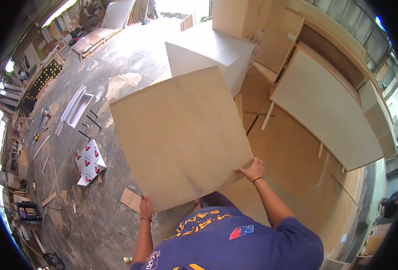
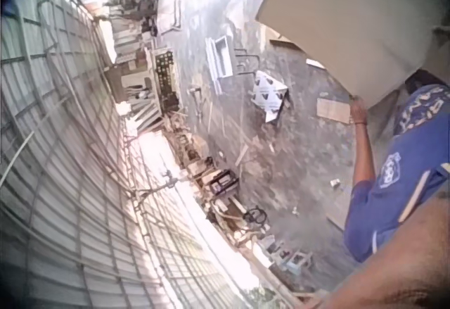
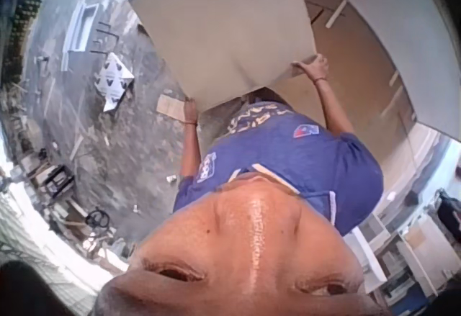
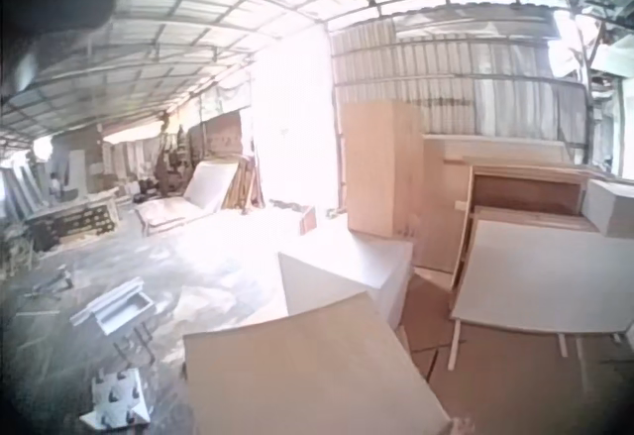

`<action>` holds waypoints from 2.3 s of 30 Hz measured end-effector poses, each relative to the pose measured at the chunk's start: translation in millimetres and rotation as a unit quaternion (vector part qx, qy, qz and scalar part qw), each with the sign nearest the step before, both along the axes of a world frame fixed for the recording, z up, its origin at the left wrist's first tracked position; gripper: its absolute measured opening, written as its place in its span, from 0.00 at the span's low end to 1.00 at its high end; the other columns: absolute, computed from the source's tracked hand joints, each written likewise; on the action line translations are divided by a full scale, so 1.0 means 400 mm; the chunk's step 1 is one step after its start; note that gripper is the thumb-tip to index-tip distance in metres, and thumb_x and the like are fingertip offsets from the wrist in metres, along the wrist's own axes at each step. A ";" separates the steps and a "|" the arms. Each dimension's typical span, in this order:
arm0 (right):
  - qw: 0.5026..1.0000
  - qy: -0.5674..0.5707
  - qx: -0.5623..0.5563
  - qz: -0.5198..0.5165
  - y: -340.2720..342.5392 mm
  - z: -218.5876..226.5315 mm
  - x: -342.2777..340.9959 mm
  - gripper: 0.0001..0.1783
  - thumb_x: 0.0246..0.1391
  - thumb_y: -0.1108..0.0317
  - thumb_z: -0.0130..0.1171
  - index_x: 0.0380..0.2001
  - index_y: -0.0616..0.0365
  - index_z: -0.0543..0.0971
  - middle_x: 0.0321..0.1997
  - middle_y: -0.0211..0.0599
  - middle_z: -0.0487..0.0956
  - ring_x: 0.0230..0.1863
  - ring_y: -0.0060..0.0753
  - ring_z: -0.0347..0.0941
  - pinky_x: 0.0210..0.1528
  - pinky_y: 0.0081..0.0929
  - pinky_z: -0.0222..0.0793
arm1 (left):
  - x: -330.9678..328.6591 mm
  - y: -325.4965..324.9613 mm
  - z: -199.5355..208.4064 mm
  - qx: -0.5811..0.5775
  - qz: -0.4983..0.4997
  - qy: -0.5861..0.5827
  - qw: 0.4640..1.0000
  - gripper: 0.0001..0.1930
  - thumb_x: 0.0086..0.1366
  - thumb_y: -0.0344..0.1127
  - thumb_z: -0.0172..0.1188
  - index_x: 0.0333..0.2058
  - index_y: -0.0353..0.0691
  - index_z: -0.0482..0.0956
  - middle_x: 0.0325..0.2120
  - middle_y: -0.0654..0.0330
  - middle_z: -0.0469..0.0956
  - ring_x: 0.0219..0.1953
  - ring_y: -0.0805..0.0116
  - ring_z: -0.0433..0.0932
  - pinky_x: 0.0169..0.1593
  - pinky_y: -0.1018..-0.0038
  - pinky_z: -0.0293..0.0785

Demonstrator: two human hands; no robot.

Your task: The person places a wood panel onto a partially assembled white cabinet, wipes the interior of the cabinet, and uses a tape measure to measure the width of the open cabinet box, marking the edge with a pen.

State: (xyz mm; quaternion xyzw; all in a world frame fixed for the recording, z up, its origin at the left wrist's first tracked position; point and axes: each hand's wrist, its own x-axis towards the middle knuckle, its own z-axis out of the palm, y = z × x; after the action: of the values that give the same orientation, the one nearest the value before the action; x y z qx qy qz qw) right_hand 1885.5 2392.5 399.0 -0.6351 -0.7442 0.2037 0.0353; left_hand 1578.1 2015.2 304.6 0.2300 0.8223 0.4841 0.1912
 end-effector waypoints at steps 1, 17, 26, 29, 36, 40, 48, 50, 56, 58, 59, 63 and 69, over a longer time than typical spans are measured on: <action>1.000 0.007 -0.001 0.003 -0.005 -0.007 0.007 0.54 0.21 0.37 0.71 0.46 0.66 0.64 0.49 0.51 0.66 0.52 0.48 0.64 0.52 0.38 0.63 | -0.013 0.015 0.006 0.006 0.029 0.016 0.999 0.23 0.67 0.48 0.40 0.44 0.29 0.68 0.35 0.46 0.73 0.39 0.52 0.72 0.45 0.65 0.65; 0.934 0.297 -0.126 0.157 0.474 0.062 -0.085 0.18 0.55 0.56 0.50 0.36 0.62 0.76 0.31 0.33 0.76 0.37 0.25 0.70 0.40 0.25 0.65 | -0.272 0.300 0.239 0.112 0.306 0.104 0.940 0.23 0.65 0.49 0.47 0.31 0.29 0.71 0.27 0.53 0.74 0.31 0.63 0.70 0.39 0.70 0.66; 0.657 0.637 -0.388 0.105 0.653 0.108 -0.463 0.30 0.54 0.39 0.45 0.42 0.55 0.75 0.43 0.34 0.74 0.46 0.27 0.67 0.48 0.24 0.64 | -0.211 0.257 0.226 -0.049 0.268 0.131 0.953 0.26 0.67 0.49 0.42 0.46 0.27 0.71 0.42 0.47 0.75 0.43 0.59 0.74 0.48 0.71 0.68; 0.714 0.615 -0.323 0.086 0.681 0.091 -0.470 0.33 0.52 0.35 0.44 0.37 0.56 0.78 0.38 0.34 0.75 0.42 0.27 0.68 0.46 0.26 0.64 | -0.198 0.275 0.215 0.029 0.239 0.099 0.965 0.29 0.67 0.52 0.41 0.47 0.26 0.70 0.43 0.47 0.74 0.43 0.58 0.74 0.48 0.71 0.68; 0.706 0.581 -0.383 0.131 0.647 0.132 -0.504 0.36 0.48 0.33 0.48 0.18 0.61 0.78 0.23 0.34 0.77 0.25 0.25 0.72 0.33 0.21 0.66 | -0.166 0.215 0.184 0.010 0.290 0.039 0.956 0.33 0.65 0.57 0.43 0.47 0.25 0.70 0.41 0.47 0.75 0.42 0.59 0.74 0.47 0.70 0.68; 0.708 0.625 -0.306 0.119 0.577 0.157 -0.446 0.31 0.49 0.39 0.50 0.19 0.61 0.78 0.22 0.35 0.77 0.25 0.26 0.72 0.33 0.22 0.67 | -0.118 0.186 0.151 0.112 0.280 0.036 0.953 0.33 0.64 0.58 0.42 0.45 0.26 0.72 0.40 0.48 0.76 0.41 0.60 0.74 0.45 0.70 0.68; 0.685 0.629 -0.341 0.140 0.481 0.148 -0.298 0.19 0.51 0.58 0.47 0.24 0.63 0.78 0.28 0.40 0.78 0.32 0.32 0.73 0.39 0.26 0.68 | 0.011 0.074 0.171 0.088 0.256 0.055 0.961 0.35 0.63 0.62 0.40 0.36 0.27 0.74 0.31 0.52 0.78 0.32 0.65 0.74 0.37 0.70 0.68; 0.696 0.624 -0.320 0.156 0.451 0.140 -0.264 0.17 0.49 0.61 0.46 0.23 0.64 0.77 0.27 0.40 0.78 0.31 0.32 0.72 0.39 0.27 0.67 | 0.043 0.033 0.176 0.073 0.270 0.086 0.956 0.36 0.63 0.63 0.40 0.31 0.27 0.74 0.27 0.53 0.77 0.29 0.65 0.73 0.35 0.68 0.67; 0.707 0.654 -0.176 0.204 0.287 0.195 -0.090 0.17 0.49 0.62 0.45 0.23 0.64 0.78 0.27 0.38 0.78 0.31 0.30 0.72 0.40 0.26 0.66 | 0.132 -0.095 0.217 -0.002 0.241 0.235 0.942 0.33 0.66 0.59 0.34 0.27 0.29 0.72 0.22 0.42 0.73 0.27 0.46 0.71 0.32 0.59 0.63; 0.701 0.668 -0.171 0.183 0.216 0.224 0.002 0.17 0.48 0.63 0.46 0.21 0.65 0.78 0.29 0.39 0.77 0.34 0.32 0.71 0.43 0.28 0.65 | 0.193 -0.114 0.264 0.009 0.250 0.218 0.943 0.32 0.65 0.59 0.36 0.26 0.30 0.71 0.23 0.42 0.73 0.29 0.43 0.70 0.33 0.58 0.64; 0.676 0.689 -0.202 0.168 0.195 0.235 0.048 0.17 0.47 0.62 0.47 0.21 0.65 0.78 0.29 0.40 0.77 0.35 0.33 0.71 0.44 0.28 0.65 | 0.216 -0.127 0.283 0.026 0.241 0.187 0.952 0.32 0.65 0.59 0.36 0.25 0.31 0.70 0.23 0.42 0.73 0.28 0.43 0.71 0.33 0.59 0.64; 0.636 0.722 -0.191 0.195 0.120 0.246 0.200 0.18 0.47 0.61 0.47 0.20 0.65 0.78 0.30 0.41 0.77 0.37 0.34 0.70 0.46 0.28 0.63 | 0.295 -0.189 0.350 0.054 0.224 0.125 0.965 0.32 0.64 0.61 0.38 0.23 0.31 0.69 0.21 0.43 0.72 0.28 0.46 0.72 0.32 0.60 0.64; 0.695 0.695 -0.104 0.150 -0.050 0.277 0.458 0.19 0.49 0.59 0.46 0.22 0.65 0.77 0.31 0.40 0.77 0.38 0.33 0.71 0.46 0.27 0.63 | 0.411 -0.269 0.351 0.067 0.154 0.153 0.974 0.31 0.65 0.58 0.40 0.40 0.30 0.74 0.31 0.49 0.77 0.35 0.60 0.75 0.37 0.67 0.68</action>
State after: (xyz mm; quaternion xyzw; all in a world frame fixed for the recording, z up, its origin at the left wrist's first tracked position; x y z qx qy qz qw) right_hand 2068.6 2372.5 509.9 -0.1917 -0.5670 0.6657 0.4457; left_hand 1742.6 1907.4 444.8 0.1848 0.8330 0.5206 -0.0296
